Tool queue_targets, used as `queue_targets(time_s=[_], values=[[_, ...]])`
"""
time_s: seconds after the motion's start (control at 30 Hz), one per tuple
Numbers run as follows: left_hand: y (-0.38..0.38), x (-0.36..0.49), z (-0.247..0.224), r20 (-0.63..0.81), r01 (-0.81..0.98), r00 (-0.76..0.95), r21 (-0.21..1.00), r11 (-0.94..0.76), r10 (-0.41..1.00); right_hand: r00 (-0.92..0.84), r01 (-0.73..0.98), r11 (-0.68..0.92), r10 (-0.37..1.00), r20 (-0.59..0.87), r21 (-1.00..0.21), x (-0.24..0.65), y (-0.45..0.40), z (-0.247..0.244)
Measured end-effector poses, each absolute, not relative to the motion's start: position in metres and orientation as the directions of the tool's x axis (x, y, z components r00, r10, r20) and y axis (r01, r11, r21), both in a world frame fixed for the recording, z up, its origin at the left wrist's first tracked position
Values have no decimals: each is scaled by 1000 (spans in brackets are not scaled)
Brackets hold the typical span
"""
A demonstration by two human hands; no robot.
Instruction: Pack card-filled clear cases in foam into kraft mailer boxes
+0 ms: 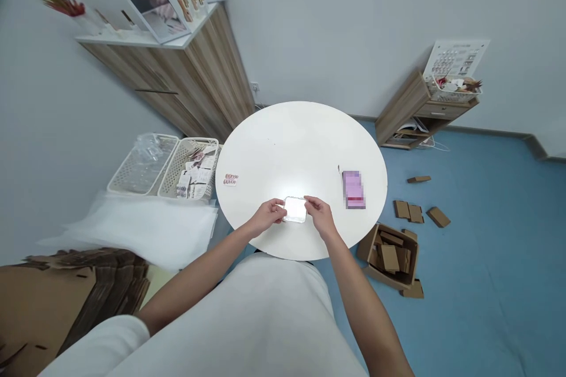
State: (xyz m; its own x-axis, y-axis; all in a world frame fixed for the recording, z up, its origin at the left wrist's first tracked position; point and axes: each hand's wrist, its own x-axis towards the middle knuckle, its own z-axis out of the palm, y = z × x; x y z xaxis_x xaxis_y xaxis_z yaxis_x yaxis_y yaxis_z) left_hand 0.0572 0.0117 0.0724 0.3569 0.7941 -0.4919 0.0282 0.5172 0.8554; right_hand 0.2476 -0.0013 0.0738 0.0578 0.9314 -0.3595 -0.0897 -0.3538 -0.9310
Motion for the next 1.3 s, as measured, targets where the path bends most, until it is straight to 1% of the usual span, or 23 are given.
queue_targets(time_s=[0.2,0.3,0.4,0.5,0.57,0.63,0.67,0.73,0.8,0.87,0.97,1.03,1.1,1.17,1.3], values=[[11,47,70,-551,-66,371,787,613,747,85,-125,-430,893,-442,-894,235,-5,71],[13,42,69,-555,-83,374,778,623,743,84,-156,-474,868,-489,-867,230,-10,73],[14,40,65,-542,-112,387,775,622,746,47,-189,-522,842,-538,-832,224,-17,72],[13,40,61,-527,-121,398,781,612,751,41,-194,-518,844,-535,-833,219,-24,69],[12,41,60,-518,-91,398,799,595,757,84,-136,-467,873,-480,-874,219,-27,69],[13,42,61,-505,-52,392,823,566,769,93,16,-373,924,-370,-928,223,-27,72],[13,43,61,-493,-39,389,835,549,778,60,119,-304,952,-299,-945,226,-26,75],[14,47,61,-465,-29,392,856,516,793,-76,321,-142,982,-175,-936,235,-24,83],[13,53,61,-446,-28,400,867,497,801,-217,467,-2,969,-116,-884,246,-21,91],[10,59,60,-438,-20,406,873,487,802,-289,553,84,952,-97,-829,256,-19,95],[3,65,60,-394,-6,419,900,437,818,-323,606,165,945,-51,-778,268,-18,94],[-2,65,62,-326,17,422,936,352,846,-325,610,192,945,-21,-769,274,-18,89],[-7,64,65,-259,69,429,965,255,865,-323,598,202,947,-3,-776,276,-19,83],[-11,63,68,-227,128,433,973,190,872,-324,571,200,946,6,-796,277,-20,78],[-16,66,68,-214,161,394,974,162,894,-342,499,197,940,17,-844,274,-23,75]])
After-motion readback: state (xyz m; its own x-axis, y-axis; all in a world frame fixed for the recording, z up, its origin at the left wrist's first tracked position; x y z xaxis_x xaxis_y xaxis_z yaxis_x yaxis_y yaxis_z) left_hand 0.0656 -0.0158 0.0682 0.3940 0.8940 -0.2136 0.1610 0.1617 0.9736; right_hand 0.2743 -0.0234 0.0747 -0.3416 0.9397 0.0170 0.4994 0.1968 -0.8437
